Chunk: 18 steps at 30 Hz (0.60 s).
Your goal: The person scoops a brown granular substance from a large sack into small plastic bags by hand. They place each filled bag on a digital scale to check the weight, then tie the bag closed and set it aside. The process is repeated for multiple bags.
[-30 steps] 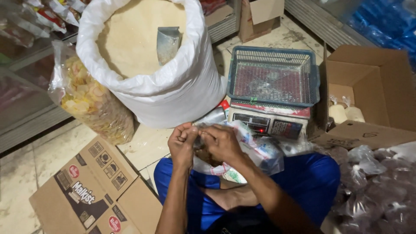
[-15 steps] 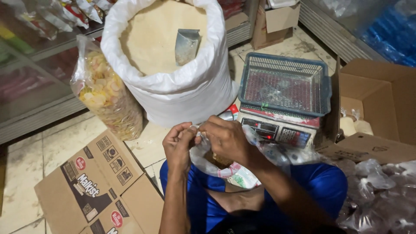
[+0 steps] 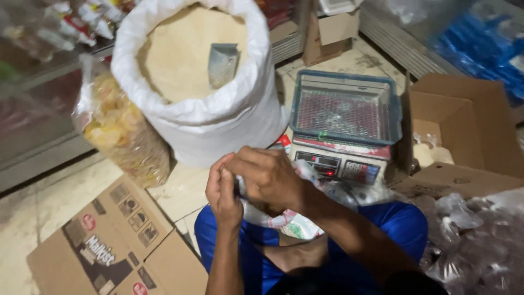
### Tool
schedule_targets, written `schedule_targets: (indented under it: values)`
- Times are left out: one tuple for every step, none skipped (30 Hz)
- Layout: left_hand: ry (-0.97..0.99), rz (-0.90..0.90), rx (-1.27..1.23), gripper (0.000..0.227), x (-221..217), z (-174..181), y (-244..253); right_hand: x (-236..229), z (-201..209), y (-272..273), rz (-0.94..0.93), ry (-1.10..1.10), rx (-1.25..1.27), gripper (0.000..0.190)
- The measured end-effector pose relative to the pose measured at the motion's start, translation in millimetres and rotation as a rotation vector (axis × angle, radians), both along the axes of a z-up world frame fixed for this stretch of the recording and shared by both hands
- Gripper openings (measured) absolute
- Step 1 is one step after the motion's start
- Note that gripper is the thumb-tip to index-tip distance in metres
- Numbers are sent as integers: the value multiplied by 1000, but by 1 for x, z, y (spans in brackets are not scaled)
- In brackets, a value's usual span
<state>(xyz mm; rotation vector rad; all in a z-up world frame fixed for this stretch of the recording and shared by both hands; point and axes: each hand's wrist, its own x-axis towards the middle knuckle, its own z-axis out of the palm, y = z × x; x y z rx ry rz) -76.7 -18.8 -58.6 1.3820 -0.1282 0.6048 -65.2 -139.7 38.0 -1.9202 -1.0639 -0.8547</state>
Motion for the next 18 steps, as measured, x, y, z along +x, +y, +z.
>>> schedule_targets:
  values:
    - [7, -10, -64, 43, -6, -7, -4, -5, 1, -1, 19, -16, -10, 25]
    - [16, -27, -65, 43, -3, -25, 0, -3, 1, -4, 3, -6, -11, 25]
    - [-52, 23, 140, 31, 0, -44, 3, 0, 1, -7, 11, -62, -12, 19]
    - [-123, 71, 344, 29, 3, -62, 6, 2, 1, -10, 20, -118, -14, 20]
    - [-130, 60, 342, 29, 3, -53, 7, 2, -3, -11, 7, -123, -16, 20]
    - [-185, 48, 399, 27, 4, -43, 7, 2, -6, -12, -2, -149, -18, 19]
    - [-230, 42, 453, 26, -1, -36, 8, -2, -11, -13, -4, -166, -22, 19]
    - [-227, 34, 449, 26, 0, -41, 9, -4, -12, -16, -10, -161, -26, 19]
    - [-258, 17, 470, 26, 1, -46, 12, -5, -14, -16, -12, -194, -28, 18]
    - [-288, -1, 490, 27, 2, -52, 14, -7, -16, -17, -13, -226, -30, 18]
    - [-282, -10, 493, 27, 2, -56, 17, -8, -16, -16, -19, -218, -27, 18]
    - [-313, -32, 504, 28, 1, -60, 19, -10, -17, -16, -25, -268, -36, 20]
    - [-344, -55, 511, 30, 0, -65, 21, -11, -18, -15, -29, -317, -49, 22]
    - [-336, -63, 510, 30, -10, -54, 15, -14, -20, -18, -35, -308, -49, 22]
    - [-324, -107, 498, 34, -16, -41, 10, -15, -21, -20, -15, -338, -99, 22]
    - [-311, -151, 486, 37, -23, -27, 4, -16, -21, -23, 4, -367, -150, 23]
    - [-313, -159, 485, 37, -24, -60, 9, -19, -19, -27, -4, -366, -151, 23]
    - [-190, -207, 494, 33, -25, -93, 13, -21, -17, -32, -33, -378, -220, 23]
